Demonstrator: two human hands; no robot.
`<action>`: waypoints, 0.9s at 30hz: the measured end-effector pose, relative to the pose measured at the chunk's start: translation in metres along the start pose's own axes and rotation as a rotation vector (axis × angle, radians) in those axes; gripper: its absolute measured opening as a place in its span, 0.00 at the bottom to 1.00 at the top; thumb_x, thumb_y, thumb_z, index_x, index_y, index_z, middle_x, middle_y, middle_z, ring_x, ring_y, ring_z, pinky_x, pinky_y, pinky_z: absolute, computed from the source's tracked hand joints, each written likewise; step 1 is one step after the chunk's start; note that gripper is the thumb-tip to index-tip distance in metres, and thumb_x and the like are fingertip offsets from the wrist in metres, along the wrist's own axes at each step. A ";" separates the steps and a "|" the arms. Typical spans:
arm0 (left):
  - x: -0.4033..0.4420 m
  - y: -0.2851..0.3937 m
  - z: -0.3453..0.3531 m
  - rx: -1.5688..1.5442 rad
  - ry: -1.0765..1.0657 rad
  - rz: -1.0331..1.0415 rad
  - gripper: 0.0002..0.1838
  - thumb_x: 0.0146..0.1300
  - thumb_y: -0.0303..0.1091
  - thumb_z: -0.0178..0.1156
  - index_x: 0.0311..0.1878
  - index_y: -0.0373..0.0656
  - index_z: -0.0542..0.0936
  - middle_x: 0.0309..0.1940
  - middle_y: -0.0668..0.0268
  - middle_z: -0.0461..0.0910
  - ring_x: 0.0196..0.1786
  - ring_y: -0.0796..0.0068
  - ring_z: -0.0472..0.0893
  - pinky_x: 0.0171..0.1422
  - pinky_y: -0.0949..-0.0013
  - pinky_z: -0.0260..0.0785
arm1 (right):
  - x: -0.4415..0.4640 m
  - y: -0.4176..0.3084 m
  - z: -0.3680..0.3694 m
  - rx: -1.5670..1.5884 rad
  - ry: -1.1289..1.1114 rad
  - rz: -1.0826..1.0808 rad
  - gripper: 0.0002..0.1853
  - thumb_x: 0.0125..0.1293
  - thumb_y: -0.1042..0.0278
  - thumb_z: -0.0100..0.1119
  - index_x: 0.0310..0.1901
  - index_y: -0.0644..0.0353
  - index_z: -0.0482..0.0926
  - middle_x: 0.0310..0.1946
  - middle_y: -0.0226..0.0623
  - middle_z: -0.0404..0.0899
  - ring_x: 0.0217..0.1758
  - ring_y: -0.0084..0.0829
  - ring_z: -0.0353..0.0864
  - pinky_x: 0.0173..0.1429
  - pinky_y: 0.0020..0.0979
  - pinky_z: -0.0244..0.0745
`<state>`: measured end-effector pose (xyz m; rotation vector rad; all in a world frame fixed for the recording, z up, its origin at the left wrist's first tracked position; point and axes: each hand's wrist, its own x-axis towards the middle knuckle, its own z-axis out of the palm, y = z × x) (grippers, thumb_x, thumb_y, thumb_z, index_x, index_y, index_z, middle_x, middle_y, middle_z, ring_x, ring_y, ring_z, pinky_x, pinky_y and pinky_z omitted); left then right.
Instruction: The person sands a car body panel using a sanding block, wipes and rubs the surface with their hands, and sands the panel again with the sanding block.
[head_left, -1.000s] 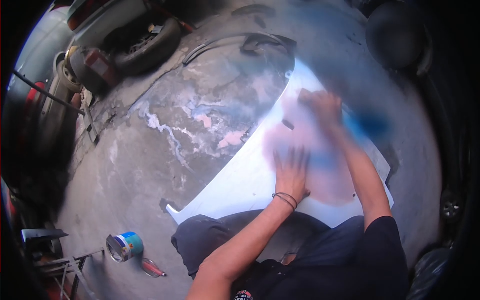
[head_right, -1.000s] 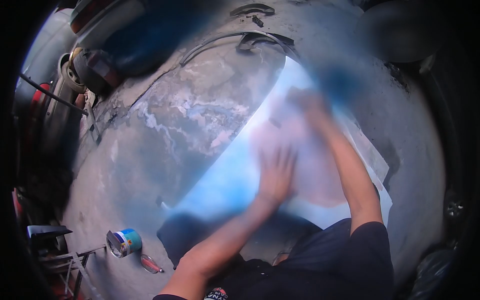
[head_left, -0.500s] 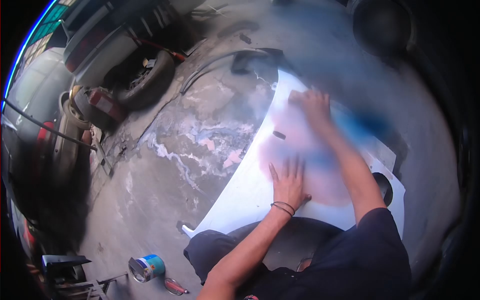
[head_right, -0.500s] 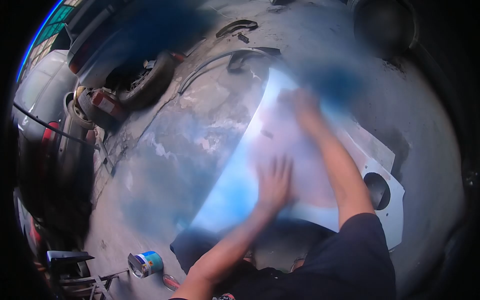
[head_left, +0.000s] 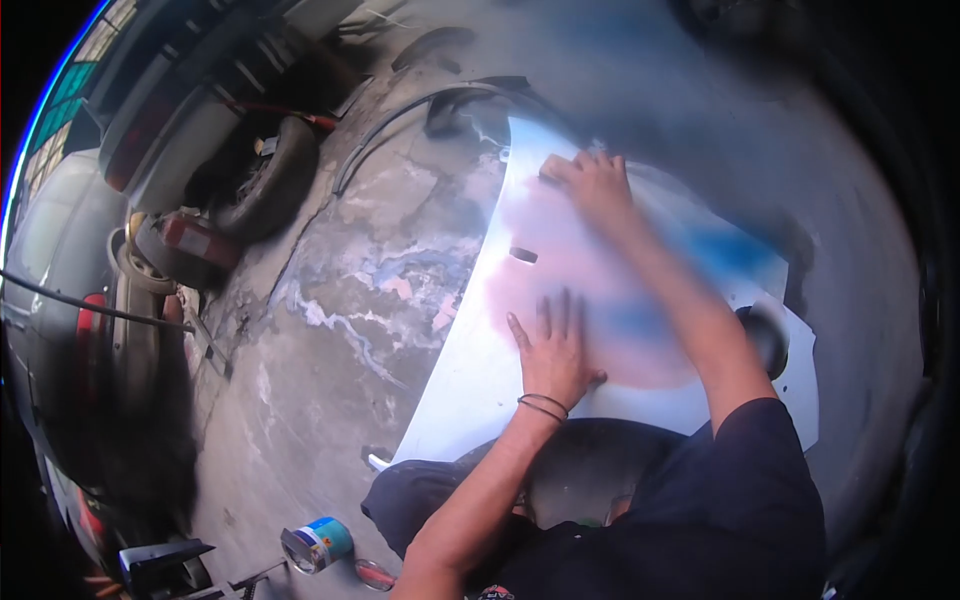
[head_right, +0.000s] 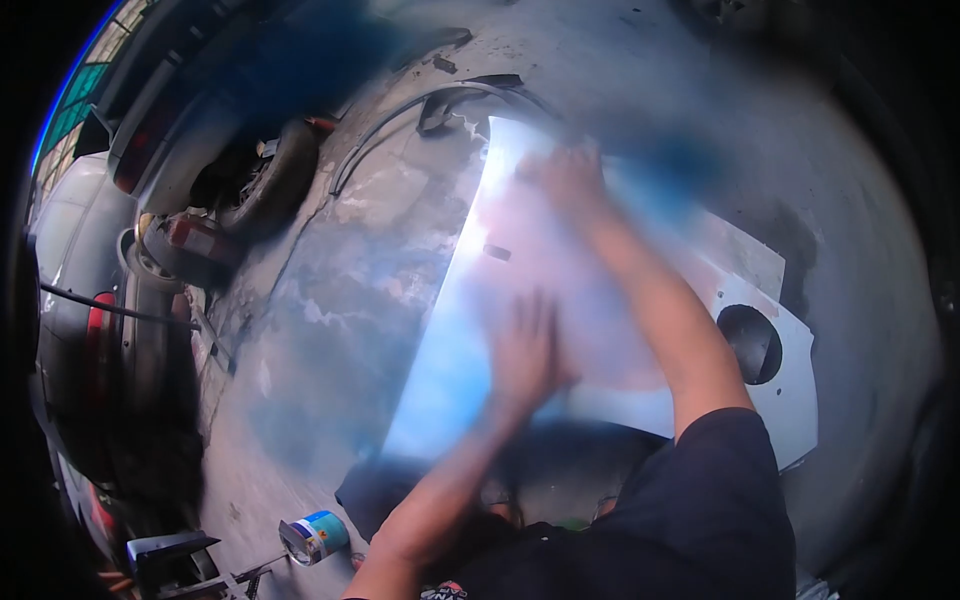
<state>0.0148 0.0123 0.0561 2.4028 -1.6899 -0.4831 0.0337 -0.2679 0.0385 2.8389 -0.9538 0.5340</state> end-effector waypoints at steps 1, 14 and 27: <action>0.002 -0.002 0.003 -0.015 0.032 0.006 0.67 0.48 0.60 0.82 0.88 0.46 0.58 0.89 0.58 0.55 0.90 0.48 0.53 0.83 0.12 0.37 | -0.008 0.002 -0.013 0.041 -0.050 -0.013 0.19 0.77 0.64 0.55 0.64 0.33 0.84 0.55 0.38 0.84 0.67 0.44 0.79 0.73 0.55 0.65; 0.008 -0.001 0.005 -0.018 0.068 0.026 0.69 0.47 0.58 0.83 0.88 0.43 0.57 0.88 0.54 0.55 0.89 0.44 0.53 0.83 0.14 0.38 | 0.001 -0.042 0.014 0.165 -0.069 0.097 0.14 0.73 0.62 0.61 0.57 0.40 0.87 0.54 0.44 0.84 0.66 0.47 0.80 0.71 0.55 0.66; 0.000 -0.004 0.000 -0.084 0.090 -0.003 0.68 0.45 0.57 0.85 0.87 0.44 0.59 0.87 0.56 0.58 0.89 0.47 0.55 0.85 0.15 0.35 | 0.004 -0.057 -0.020 -0.002 0.088 -0.012 0.12 0.73 0.60 0.62 0.55 0.36 0.87 0.45 0.37 0.84 0.56 0.41 0.82 0.62 0.50 0.68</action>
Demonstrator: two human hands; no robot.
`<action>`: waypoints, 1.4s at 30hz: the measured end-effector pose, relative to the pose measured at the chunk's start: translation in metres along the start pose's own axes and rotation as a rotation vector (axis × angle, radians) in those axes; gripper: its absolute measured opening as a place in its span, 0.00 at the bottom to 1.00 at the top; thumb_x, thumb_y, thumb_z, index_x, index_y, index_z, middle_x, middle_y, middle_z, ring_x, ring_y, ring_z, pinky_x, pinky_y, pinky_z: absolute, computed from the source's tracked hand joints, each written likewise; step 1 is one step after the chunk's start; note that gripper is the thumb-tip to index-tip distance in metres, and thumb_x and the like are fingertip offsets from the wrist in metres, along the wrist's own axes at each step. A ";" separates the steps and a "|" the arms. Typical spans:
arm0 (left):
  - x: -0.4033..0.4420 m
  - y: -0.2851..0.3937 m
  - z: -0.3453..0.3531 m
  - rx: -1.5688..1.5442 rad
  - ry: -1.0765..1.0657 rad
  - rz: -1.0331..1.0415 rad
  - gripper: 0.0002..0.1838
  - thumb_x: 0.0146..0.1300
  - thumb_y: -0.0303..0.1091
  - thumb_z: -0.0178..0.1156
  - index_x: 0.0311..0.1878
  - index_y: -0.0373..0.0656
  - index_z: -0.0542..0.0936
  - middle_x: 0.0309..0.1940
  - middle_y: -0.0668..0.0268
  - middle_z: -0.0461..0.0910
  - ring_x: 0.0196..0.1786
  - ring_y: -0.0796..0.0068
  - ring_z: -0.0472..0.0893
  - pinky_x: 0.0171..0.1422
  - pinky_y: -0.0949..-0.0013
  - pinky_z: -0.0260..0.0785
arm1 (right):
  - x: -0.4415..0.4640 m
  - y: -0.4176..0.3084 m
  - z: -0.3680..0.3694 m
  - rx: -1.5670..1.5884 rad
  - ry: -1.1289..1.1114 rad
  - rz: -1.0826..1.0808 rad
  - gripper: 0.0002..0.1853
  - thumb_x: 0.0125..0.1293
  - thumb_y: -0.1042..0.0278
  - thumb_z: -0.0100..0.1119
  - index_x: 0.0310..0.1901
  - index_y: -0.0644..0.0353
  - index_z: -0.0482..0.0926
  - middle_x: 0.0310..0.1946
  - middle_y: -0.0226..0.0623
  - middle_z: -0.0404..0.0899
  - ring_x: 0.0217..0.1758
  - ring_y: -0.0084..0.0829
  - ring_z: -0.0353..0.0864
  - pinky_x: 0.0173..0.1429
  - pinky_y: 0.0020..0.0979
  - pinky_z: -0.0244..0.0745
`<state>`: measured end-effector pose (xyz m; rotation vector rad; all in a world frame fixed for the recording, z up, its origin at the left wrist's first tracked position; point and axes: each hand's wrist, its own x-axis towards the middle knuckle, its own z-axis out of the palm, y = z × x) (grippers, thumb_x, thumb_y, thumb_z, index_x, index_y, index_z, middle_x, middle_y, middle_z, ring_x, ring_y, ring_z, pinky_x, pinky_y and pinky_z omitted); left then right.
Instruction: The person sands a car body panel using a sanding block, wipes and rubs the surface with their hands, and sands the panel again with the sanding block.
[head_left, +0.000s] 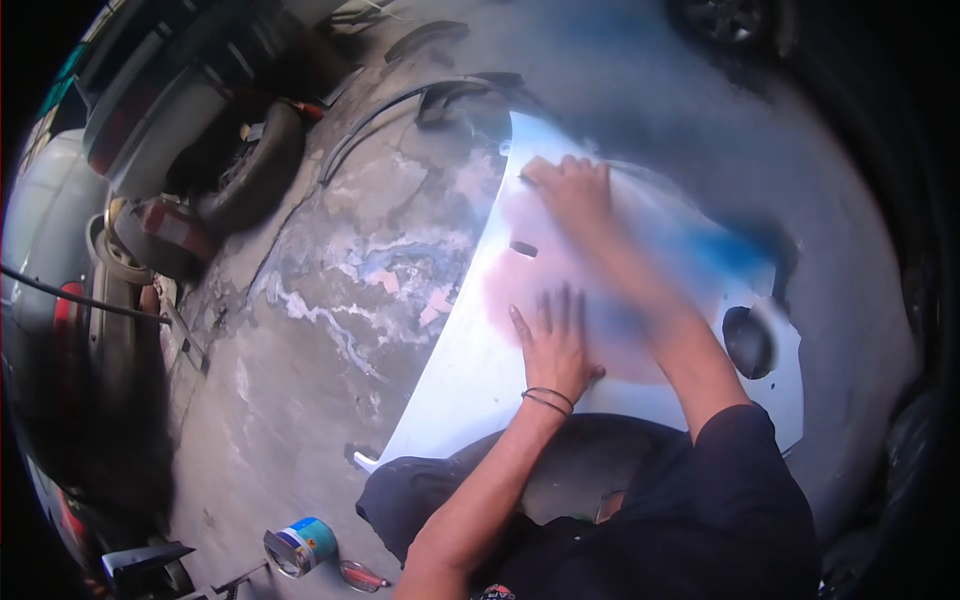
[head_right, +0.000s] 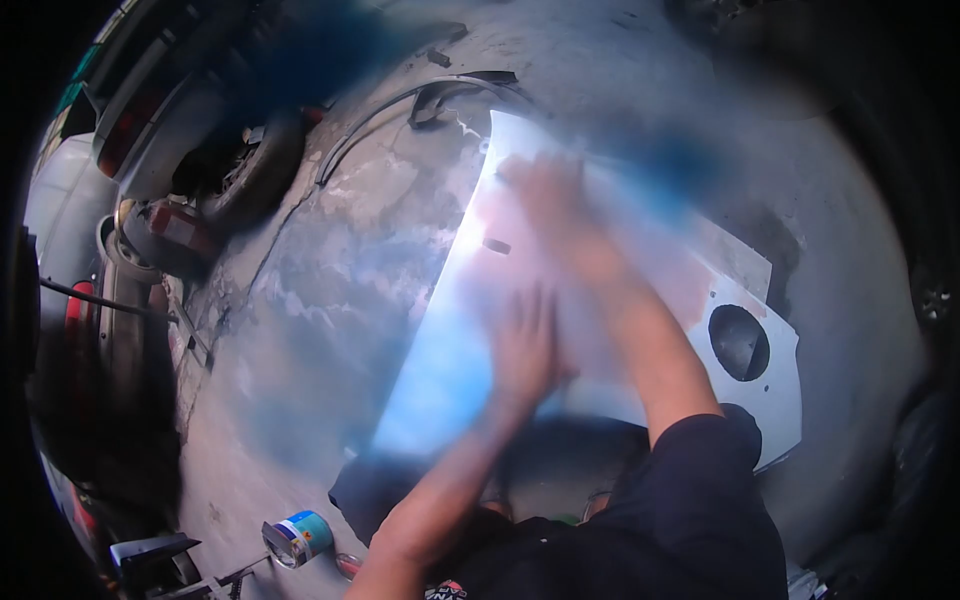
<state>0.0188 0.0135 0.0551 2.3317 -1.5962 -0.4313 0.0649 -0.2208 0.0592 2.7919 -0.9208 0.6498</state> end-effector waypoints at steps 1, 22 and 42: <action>-0.001 0.000 -0.003 -0.013 -0.003 -0.004 0.68 0.44 0.56 0.85 0.87 0.44 0.59 0.87 0.56 0.58 0.89 0.47 0.55 0.85 0.16 0.35 | -0.013 0.012 -0.005 -0.004 -0.006 -0.020 0.12 0.73 0.60 0.62 0.55 0.36 0.87 0.45 0.37 0.84 0.56 0.41 0.82 0.62 0.50 0.68; 0.001 0.004 -0.004 0.040 -0.013 -0.021 0.68 0.42 0.55 0.85 0.86 0.44 0.62 0.88 0.55 0.57 0.88 0.48 0.57 0.86 0.16 0.36 | 0.031 0.010 0.052 -0.062 -0.056 -0.028 0.17 0.74 0.60 0.61 0.62 0.34 0.83 0.51 0.39 0.84 0.62 0.48 0.80 0.73 0.60 0.64; 0.002 -0.001 -0.008 -0.009 -0.047 -0.023 0.68 0.43 0.56 0.85 0.86 0.45 0.61 0.89 0.54 0.55 0.89 0.46 0.53 0.89 0.21 0.33 | 0.047 0.007 0.056 0.198 -0.046 -0.193 0.18 0.70 0.60 0.65 0.60 0.34 0.89 0.62 0.31 0.86 0.67 0.43 0.79 0.73 0.53 0.63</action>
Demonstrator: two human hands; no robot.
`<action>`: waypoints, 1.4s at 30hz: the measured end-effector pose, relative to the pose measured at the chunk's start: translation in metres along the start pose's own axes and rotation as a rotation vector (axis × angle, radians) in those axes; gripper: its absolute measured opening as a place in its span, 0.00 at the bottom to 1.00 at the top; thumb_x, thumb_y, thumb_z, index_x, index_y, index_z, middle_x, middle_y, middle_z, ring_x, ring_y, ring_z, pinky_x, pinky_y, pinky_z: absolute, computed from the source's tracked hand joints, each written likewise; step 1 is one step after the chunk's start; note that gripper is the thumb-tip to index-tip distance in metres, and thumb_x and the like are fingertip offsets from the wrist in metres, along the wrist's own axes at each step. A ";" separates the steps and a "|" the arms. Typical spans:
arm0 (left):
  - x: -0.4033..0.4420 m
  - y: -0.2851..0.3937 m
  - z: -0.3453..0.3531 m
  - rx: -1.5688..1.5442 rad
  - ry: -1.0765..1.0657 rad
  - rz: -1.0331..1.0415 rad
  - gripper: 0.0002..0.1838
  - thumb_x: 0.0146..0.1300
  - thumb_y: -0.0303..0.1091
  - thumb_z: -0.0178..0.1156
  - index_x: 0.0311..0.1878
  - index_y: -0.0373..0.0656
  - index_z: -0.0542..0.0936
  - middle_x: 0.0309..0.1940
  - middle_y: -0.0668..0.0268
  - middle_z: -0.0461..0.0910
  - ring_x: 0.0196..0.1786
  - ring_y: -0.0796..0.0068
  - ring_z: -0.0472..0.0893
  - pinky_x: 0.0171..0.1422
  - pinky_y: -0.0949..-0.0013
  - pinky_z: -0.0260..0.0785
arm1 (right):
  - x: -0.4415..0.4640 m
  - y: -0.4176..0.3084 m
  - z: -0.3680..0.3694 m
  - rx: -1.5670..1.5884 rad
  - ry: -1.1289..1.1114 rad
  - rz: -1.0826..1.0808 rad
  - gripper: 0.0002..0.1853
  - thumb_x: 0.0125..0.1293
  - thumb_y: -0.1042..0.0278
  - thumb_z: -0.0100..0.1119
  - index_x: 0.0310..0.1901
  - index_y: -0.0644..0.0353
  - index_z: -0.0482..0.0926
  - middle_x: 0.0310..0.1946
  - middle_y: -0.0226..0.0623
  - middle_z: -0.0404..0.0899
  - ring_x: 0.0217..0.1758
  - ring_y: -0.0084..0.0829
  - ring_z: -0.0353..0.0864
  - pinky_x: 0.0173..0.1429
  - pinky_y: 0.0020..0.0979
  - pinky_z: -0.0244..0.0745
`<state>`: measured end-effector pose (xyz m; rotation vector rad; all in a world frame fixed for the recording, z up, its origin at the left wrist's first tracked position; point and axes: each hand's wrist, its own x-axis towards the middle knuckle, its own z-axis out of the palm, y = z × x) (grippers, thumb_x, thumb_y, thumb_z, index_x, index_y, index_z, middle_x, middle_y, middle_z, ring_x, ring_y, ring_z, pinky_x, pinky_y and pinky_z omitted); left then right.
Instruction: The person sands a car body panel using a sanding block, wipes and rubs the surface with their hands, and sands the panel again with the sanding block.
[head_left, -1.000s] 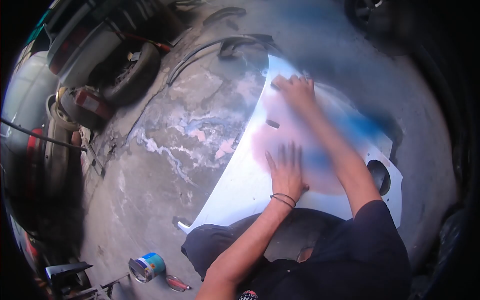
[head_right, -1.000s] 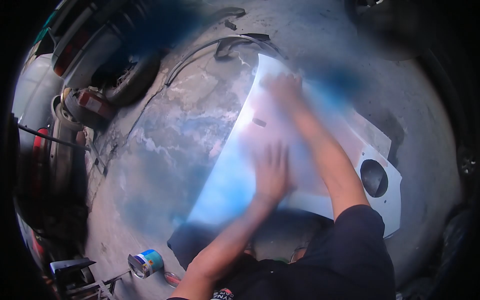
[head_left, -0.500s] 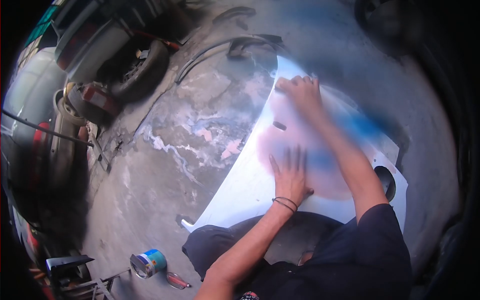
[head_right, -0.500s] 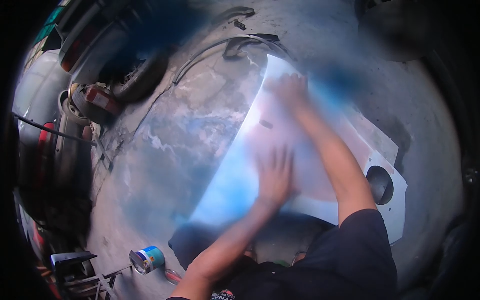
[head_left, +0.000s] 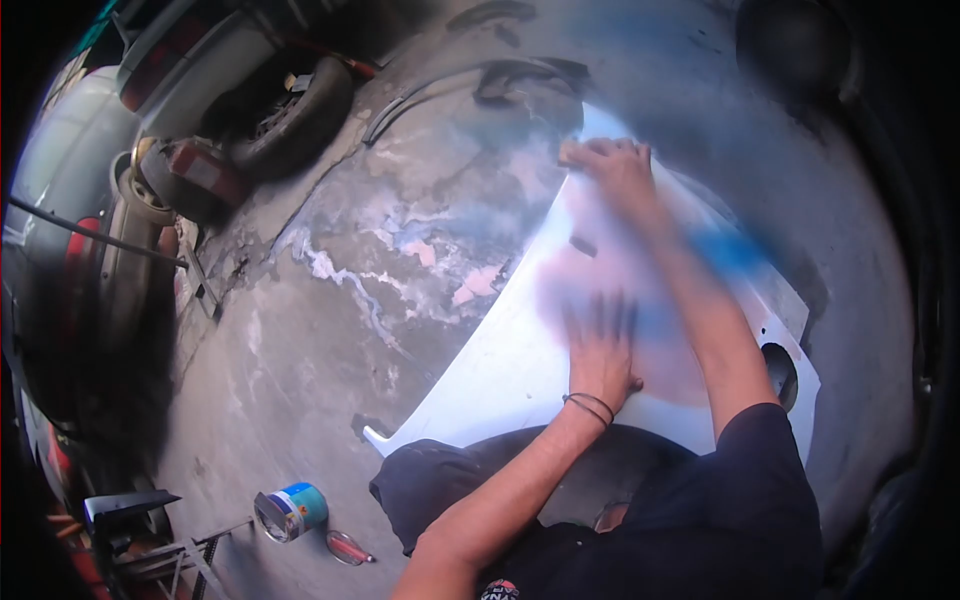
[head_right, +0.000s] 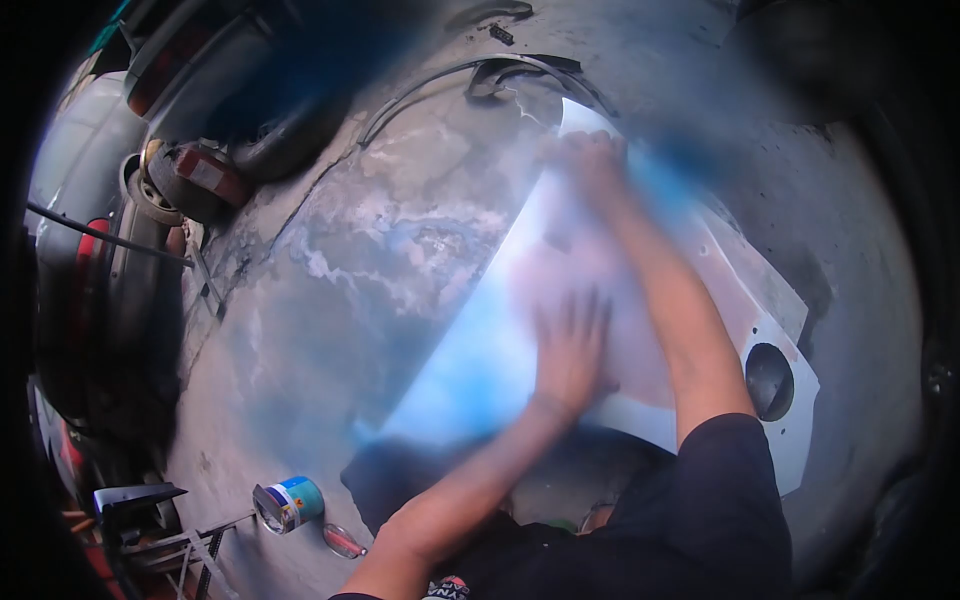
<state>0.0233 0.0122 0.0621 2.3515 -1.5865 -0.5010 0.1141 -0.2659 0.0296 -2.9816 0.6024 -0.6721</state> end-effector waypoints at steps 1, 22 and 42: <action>-0.001 0.001 0.002 0.001 0.005 -0.003 0.68 0.43 0.56 0.85 0.87 0.45 0.61 0.89 0.54 0.55 0.90 0.46 0.53 0.89 0.21 0.33 | -0.009 -0.002 -0.015 -0.006 -0.011 -0.004 0.18 0.70 0.60 0.65 0.60 0.34 0.89 0.62 0.31 0.86 0.67 0.43 0.79 0.73 0.53 0.63; 0.002 -0.003 0.008 -0.039 0.013 -0.006 0.64 0.45 0.50 0.84 0.85 0.42 0.62 0.88 0.51 0.55 0.89 0.41 0.54 0.90 0.24 0.33 | -0.018 0.038 -0.050 0.237 -0.191 -0.042 0.21 0.70 0.56 0.67 0.62 0.49 0.91 0.63 0.37 0.86 0.70 0.43 0.77 0.78 0.53 0.58; 0.002 -0.004 0.003 -0.020 0.010 -0.014 0.54 0.55 0.46 0.77 0.85 0.44 0.64 0.87 0.53 0.57 0.88 0.44 0.55 0.91 0.25 0.34 | -0.021 0.024 -0.025 0.098 -0.140 -0.084 0.18 0.74 0.56 0.65 0.62 0.48 0.88 0.68 0.39 0.81 0.68 0.45 0.76 0.73 0.53 0.61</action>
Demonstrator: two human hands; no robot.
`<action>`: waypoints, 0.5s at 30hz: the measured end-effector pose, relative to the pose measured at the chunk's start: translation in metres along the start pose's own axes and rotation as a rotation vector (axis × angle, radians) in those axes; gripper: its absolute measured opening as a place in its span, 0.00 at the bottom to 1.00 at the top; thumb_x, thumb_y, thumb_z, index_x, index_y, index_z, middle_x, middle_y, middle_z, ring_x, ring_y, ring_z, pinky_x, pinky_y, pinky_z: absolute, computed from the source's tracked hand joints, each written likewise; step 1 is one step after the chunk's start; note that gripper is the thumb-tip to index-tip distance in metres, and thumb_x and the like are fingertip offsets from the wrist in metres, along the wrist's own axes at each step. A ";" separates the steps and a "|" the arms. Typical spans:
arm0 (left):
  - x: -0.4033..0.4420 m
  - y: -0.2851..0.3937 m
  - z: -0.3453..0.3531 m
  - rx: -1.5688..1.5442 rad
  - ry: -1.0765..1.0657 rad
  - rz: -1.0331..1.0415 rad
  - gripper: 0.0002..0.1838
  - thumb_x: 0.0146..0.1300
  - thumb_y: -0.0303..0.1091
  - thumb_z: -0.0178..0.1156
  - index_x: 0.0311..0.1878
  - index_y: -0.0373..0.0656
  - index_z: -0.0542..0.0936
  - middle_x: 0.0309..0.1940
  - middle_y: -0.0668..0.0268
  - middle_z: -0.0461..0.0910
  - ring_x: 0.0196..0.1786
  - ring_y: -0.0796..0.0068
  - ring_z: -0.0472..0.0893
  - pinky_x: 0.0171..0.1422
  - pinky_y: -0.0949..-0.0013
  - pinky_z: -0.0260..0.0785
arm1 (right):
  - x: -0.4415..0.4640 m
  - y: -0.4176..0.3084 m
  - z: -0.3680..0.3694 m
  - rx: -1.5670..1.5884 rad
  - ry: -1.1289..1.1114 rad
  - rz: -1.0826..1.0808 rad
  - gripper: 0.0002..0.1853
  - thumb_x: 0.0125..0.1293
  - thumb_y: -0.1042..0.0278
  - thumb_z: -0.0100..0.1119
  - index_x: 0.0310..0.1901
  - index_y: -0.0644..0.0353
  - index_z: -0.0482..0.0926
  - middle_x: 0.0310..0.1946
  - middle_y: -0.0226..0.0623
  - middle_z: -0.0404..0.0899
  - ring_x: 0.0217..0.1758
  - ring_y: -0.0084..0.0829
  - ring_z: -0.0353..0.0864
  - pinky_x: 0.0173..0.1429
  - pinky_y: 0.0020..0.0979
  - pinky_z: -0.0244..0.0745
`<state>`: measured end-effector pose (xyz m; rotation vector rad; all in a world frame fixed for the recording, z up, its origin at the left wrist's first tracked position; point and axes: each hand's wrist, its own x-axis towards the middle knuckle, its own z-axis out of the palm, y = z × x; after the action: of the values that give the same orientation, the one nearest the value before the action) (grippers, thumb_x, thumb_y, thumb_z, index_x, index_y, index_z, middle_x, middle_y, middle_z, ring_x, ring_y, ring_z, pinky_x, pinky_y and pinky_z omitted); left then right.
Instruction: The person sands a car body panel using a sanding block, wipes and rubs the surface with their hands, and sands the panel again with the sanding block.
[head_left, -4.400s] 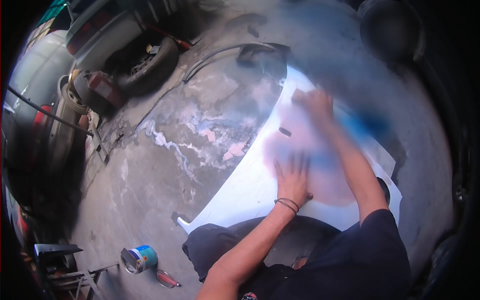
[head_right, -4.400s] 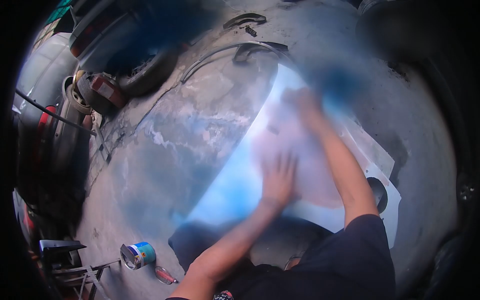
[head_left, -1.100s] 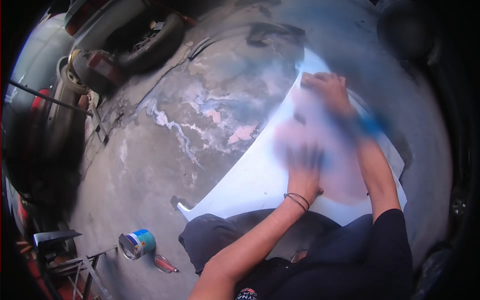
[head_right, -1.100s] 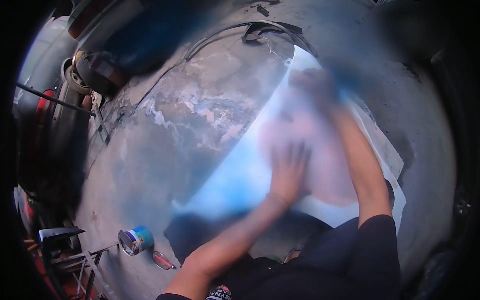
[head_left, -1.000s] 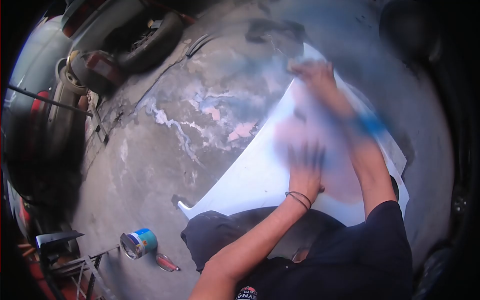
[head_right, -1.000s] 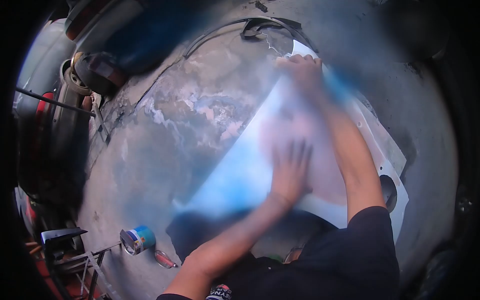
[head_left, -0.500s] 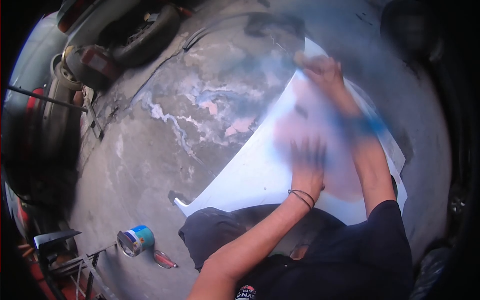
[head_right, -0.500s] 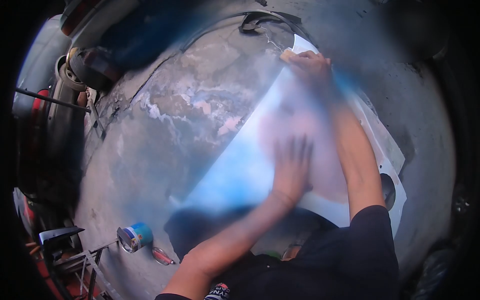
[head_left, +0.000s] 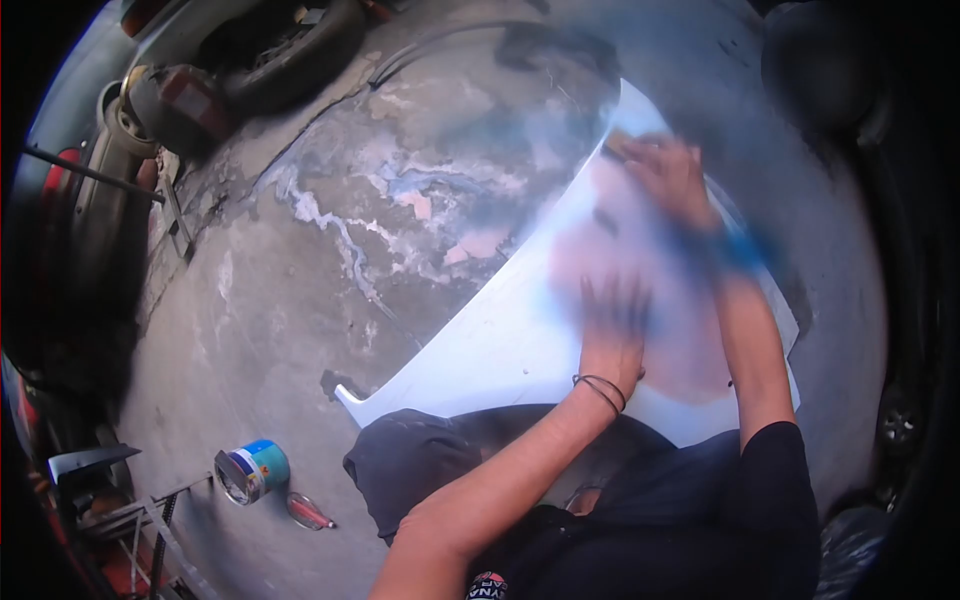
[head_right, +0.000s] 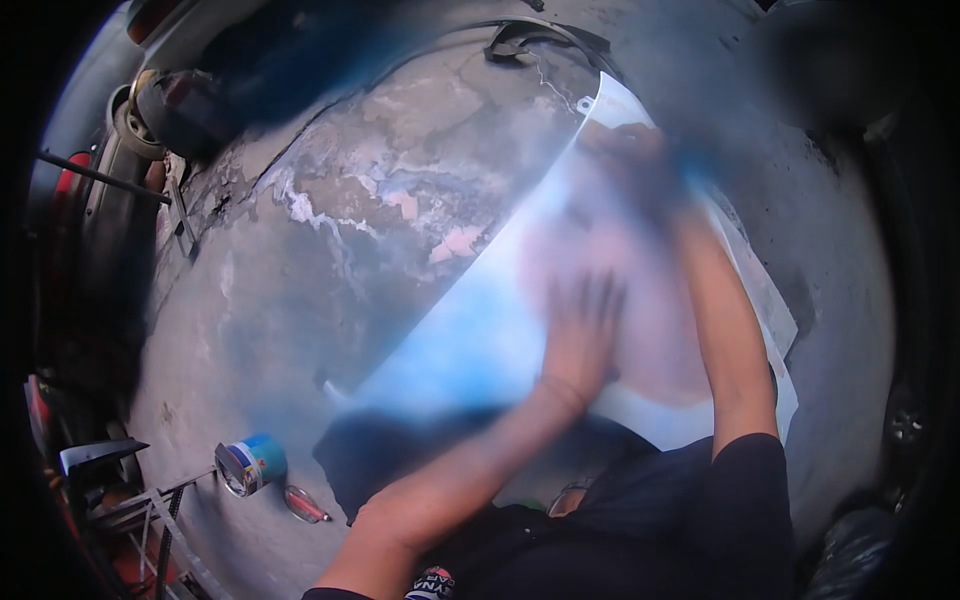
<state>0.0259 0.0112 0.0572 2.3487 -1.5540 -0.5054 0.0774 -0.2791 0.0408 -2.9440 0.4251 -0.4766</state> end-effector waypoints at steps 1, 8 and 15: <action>-0.001 0.000 0.000 0.026 0.008 0.012 0.49 0.60 0.44 0.73 0.84 0.43 0.65 0.87 0.53 0.59 0.88 0.44 0.57 0.91 0.25 0.34 | 0.004 0.002 0.002 0.001 0.003 0.010 0.18 0.74 0.56 0.65 0.62 0.48 0.88 0.68 0.39 0.81 0.68 0.45 0.76 0.73 0.53 0.61; 0.006 0.009 0.035 0.044 0.202 -0.040 0.41 0.65 0.34 0.62 0.83 0.38 0.67 0.85 0.45 0.60 0.86 0.37 0.59 0.89 0.27 0.43 | -0.005 -0.008 0.019 -0.126 0.039 -0.073 0.18 0.80 0.54 0.56 0.65 0.47 0.84 0.65 0.42 0.80 0.71 0.51 0.75 0.76 0.59 0.62; -0.011 0.019 0.031 0.173 0.089 -0.070 0.33 0.76 0.32 0.49 0.83 0.42 0.67 0.87 0.50 0.58 0.87 0.38 0.59 0.91 0.29 0.39 | -0.009 -0.008 0.012 -0.189 0.050 -0.083 0.19 0.81 0.53 0.55 0.68 0.44 0.83 0.65 0.41 0.81 0.70 0.51 0.76 0.76 0.59 0.63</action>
<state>-0.0071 0.0126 0.0385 2.5236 -1.5361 -0.2866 0.0749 -0.2675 0.0282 -3.1480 0.3747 -0.5503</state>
